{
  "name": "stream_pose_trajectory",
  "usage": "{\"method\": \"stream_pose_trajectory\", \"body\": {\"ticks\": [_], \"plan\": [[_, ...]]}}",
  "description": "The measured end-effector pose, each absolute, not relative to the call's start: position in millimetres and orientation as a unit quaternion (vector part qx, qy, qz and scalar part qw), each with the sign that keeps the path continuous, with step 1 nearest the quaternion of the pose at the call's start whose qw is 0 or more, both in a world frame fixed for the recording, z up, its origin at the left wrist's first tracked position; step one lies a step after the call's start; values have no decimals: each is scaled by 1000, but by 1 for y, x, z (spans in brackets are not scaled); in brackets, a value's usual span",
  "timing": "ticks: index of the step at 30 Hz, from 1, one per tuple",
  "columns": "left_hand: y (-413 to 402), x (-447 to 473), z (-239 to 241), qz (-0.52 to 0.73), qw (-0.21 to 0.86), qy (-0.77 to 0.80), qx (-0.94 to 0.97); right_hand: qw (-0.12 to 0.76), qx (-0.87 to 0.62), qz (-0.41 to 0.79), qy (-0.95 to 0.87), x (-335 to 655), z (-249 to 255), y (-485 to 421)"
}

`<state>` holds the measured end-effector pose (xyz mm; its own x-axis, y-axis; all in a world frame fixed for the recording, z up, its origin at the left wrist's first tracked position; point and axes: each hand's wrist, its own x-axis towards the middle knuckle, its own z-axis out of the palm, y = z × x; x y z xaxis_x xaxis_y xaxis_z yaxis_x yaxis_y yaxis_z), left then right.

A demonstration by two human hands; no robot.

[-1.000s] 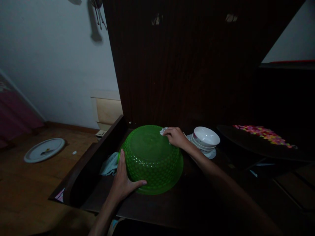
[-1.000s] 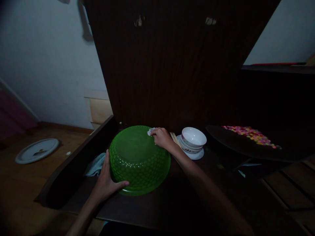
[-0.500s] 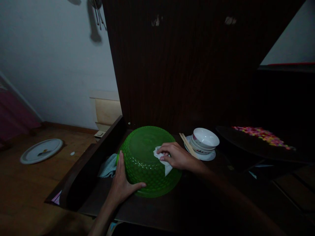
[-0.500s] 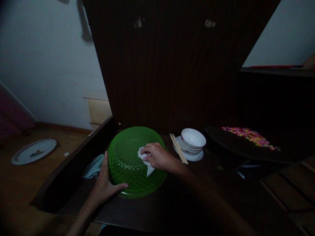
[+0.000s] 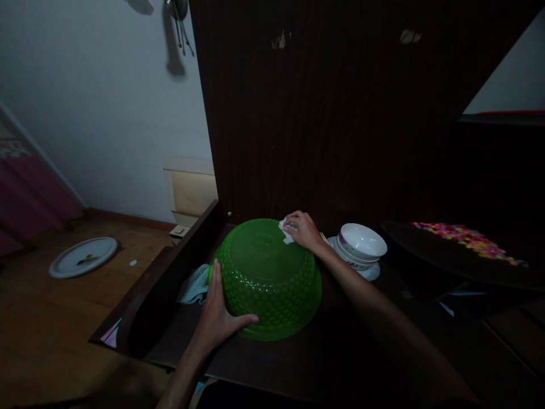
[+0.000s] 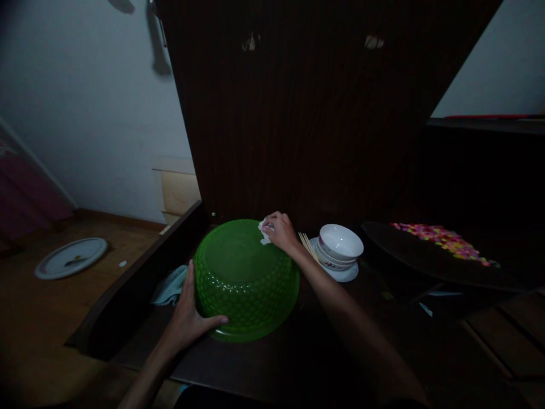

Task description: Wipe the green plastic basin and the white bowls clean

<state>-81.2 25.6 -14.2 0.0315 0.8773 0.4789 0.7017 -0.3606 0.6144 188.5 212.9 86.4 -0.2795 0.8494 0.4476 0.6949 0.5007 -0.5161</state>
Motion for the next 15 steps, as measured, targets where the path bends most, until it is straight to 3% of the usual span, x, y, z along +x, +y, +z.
{"method": "stream_pose_trajectory", "body": {"ticks": [7, 15], "plan": [[23, -77, -3, 442, 92, 543, 708, 418, -490, 241, -726, 211, 65, 206], [36, -102, 51, 419, 123, 479, 762, 458, -482, 300, -684, 229, 74, 187]]}}
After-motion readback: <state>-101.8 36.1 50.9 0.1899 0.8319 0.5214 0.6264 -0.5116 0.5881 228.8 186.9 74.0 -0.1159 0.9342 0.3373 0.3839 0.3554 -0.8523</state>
